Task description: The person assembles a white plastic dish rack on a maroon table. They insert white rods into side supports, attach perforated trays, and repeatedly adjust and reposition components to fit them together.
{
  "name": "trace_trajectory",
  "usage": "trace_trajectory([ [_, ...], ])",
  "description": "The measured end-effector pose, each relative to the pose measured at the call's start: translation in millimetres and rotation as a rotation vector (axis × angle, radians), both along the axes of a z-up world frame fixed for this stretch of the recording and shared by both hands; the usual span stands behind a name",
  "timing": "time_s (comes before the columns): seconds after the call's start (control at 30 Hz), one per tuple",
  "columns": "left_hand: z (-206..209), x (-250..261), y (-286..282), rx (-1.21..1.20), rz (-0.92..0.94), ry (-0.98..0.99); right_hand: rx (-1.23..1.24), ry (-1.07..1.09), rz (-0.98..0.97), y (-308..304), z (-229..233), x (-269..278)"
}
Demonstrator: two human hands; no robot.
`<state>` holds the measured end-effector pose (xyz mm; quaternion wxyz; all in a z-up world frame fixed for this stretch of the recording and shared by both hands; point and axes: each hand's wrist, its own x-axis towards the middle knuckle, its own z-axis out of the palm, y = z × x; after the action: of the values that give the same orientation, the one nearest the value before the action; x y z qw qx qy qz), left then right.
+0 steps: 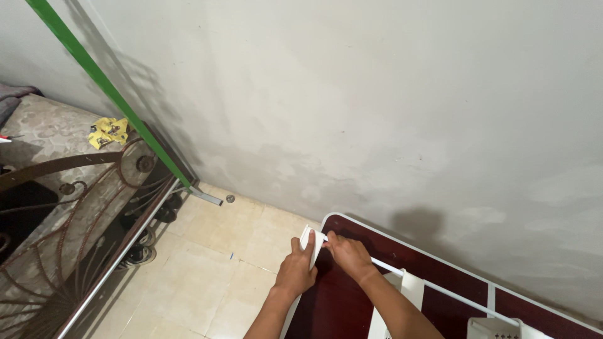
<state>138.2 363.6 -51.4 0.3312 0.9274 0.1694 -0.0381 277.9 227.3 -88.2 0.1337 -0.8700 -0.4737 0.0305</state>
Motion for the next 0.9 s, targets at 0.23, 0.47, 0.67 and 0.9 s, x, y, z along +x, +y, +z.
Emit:
trace_trajectory([
  [0.23,1.2,-0.6,3.3,0.011,-0.012,0.003,-0.097,0.036,-0.034,3.0,-4.1,4.9],
  [0.47,-1.3,-1.8,5.8,0.017,-0.021,-0.015,-0.172,0.097,-0.053,4.4,-3.8,9.6],
  [0.67,-4.9,-3.9,8.6,-0.003,-0.017,-0.024,-0.186,0.204,-0.048,6.5,2.9,11.0],
  [0.9,-1.6,-1.0,6.1,-0.023,0.007,-0.091,0.003,0.107,0.031,-2.6,21.8,6.7],
])
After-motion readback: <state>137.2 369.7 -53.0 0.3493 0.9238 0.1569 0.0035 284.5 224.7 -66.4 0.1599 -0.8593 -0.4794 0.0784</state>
